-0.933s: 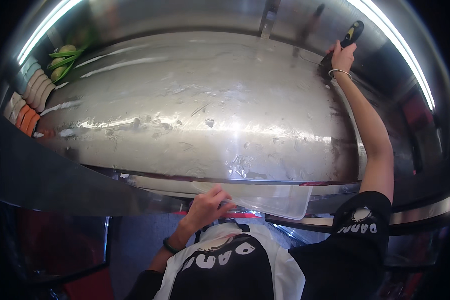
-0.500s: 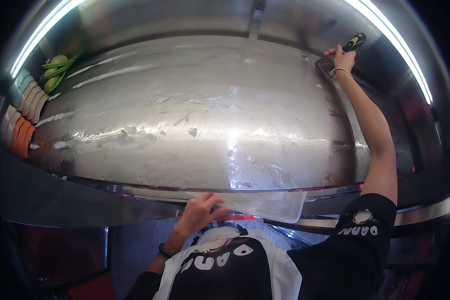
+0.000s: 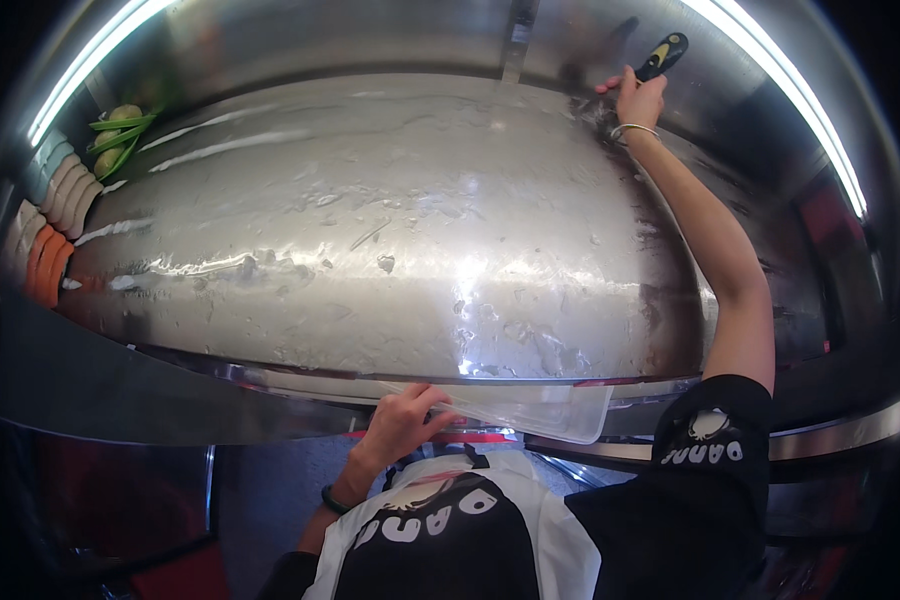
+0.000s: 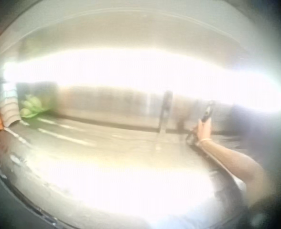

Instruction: The person cleans a stainless steel food display counter using a purple cloth and a scraper. They wipe the surface, scrape off residue, and repeatedly clean the same area while holding a plastic container.

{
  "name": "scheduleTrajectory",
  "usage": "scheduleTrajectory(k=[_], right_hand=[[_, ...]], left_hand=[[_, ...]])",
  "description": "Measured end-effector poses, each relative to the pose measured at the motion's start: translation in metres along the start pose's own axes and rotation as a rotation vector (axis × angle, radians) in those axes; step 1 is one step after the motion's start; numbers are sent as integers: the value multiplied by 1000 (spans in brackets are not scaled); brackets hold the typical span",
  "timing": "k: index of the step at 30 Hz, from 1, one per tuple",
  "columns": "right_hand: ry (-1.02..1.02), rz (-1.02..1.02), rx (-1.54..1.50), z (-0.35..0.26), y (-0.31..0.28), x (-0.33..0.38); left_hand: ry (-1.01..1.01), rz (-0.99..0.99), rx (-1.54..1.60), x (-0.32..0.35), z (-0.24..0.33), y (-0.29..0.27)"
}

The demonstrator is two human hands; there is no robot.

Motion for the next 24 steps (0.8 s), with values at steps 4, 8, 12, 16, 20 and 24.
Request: scheduleTrajectory(k=[4,8,12,16,20,24], right_hand=[[-128,-143,44,-24,10,9],[34,-21,-79,0,-1,4],[-165,-253,10,-10,18,3],[-166,-54,254,-6,-49,-7],[34,164,207,34,-138,2],[263,-71,-358,58,-100,42]], left_hand=[[-32,-70,-2,1,-1,7],[8,-18,-21,-1,3,3],[-11,-22,-12,-5,1,3],[-45,-63,16,-4,-3,7],[-32,-56,24,-2,-4,8],[-9,-52,76,-3,-6,8]])
Point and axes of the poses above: each hand's wrist, its own x-axis away from the middle knuckle, its own y-axis out of the palm, z = x × y, the point moved 9 cm from there along -x, towards the middle knuckle
